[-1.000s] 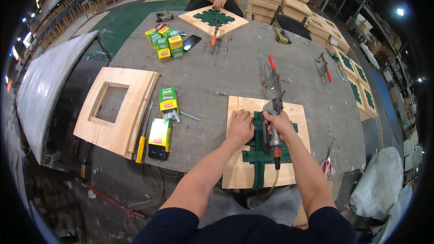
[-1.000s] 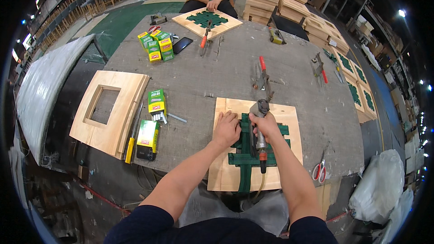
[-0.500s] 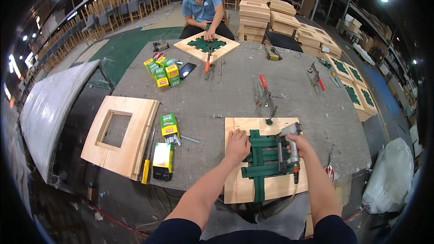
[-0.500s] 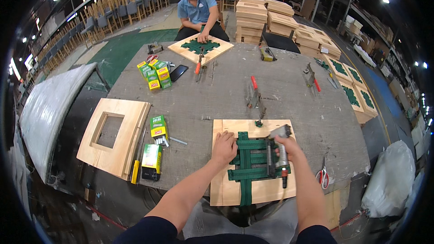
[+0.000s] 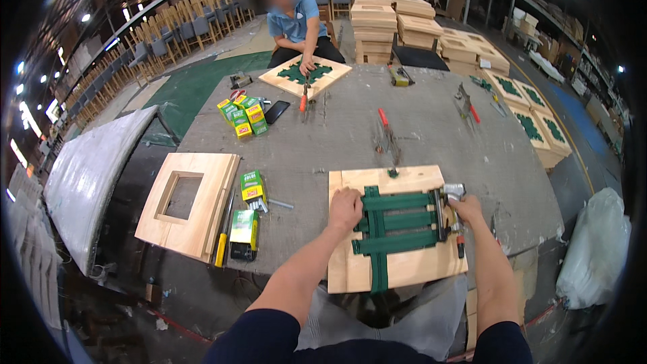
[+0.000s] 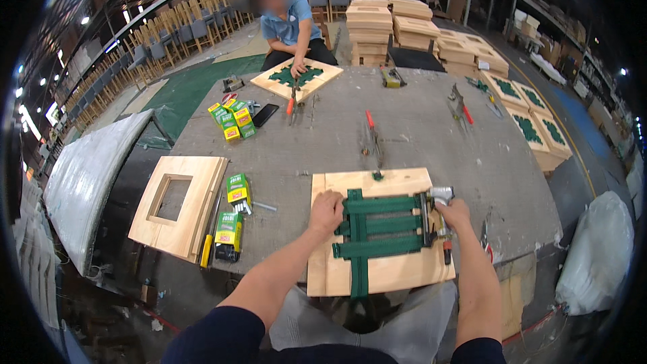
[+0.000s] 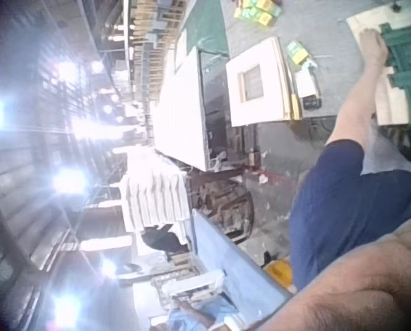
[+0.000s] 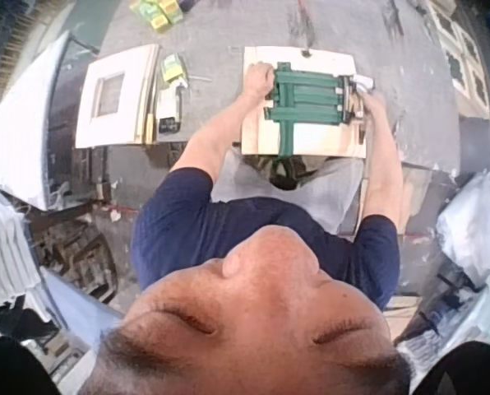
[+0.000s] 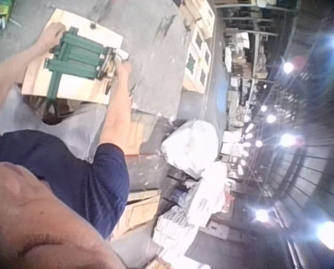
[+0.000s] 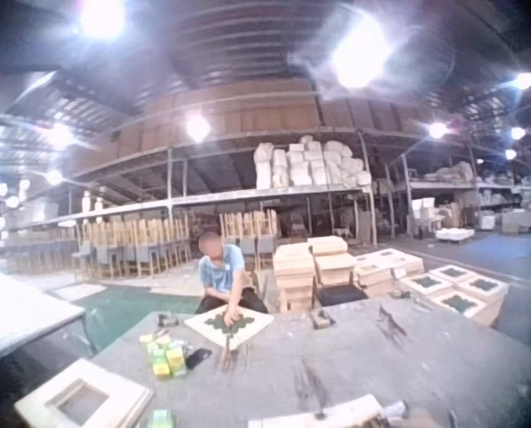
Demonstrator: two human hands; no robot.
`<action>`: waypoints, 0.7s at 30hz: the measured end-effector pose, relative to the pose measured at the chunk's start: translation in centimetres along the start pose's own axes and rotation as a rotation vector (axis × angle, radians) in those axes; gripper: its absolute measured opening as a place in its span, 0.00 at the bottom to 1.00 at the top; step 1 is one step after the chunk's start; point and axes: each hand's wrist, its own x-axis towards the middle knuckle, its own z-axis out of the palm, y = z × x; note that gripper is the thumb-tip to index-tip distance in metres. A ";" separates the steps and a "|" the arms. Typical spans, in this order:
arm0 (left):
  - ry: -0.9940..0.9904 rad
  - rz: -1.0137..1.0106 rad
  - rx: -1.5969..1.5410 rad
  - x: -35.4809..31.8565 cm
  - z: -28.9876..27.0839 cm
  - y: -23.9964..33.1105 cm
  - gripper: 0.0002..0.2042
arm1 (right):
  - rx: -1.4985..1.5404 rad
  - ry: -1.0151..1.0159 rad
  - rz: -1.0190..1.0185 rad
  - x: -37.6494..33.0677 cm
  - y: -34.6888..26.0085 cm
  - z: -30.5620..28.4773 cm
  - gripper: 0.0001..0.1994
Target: The person assembles a decorative tree pattern on a wooden board by placing green plastic strips in a grid and securing them with a pneumatic nail gun. The person repeatedly positions the strips and fastens them to the board.
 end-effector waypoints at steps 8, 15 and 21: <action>0.061 -0.532 -0.699 -4.1 -4.9 1.6 0.18 | 0.583 0.022 -0.420 -7.1 1.7 -0.8 0.19; -0.327 -0.887 -1.015 -24.3 -5.7 11.8 0.18 | 0.891 -0.324 -0.410 -12.5 -0.3 -0.3 0.15; -0.132 -0.847 -1.058 -24.1 -0.6 14.3 0.17 | 0.952 -0.605 -0.542 -16.5 -3.4 2.5 0.15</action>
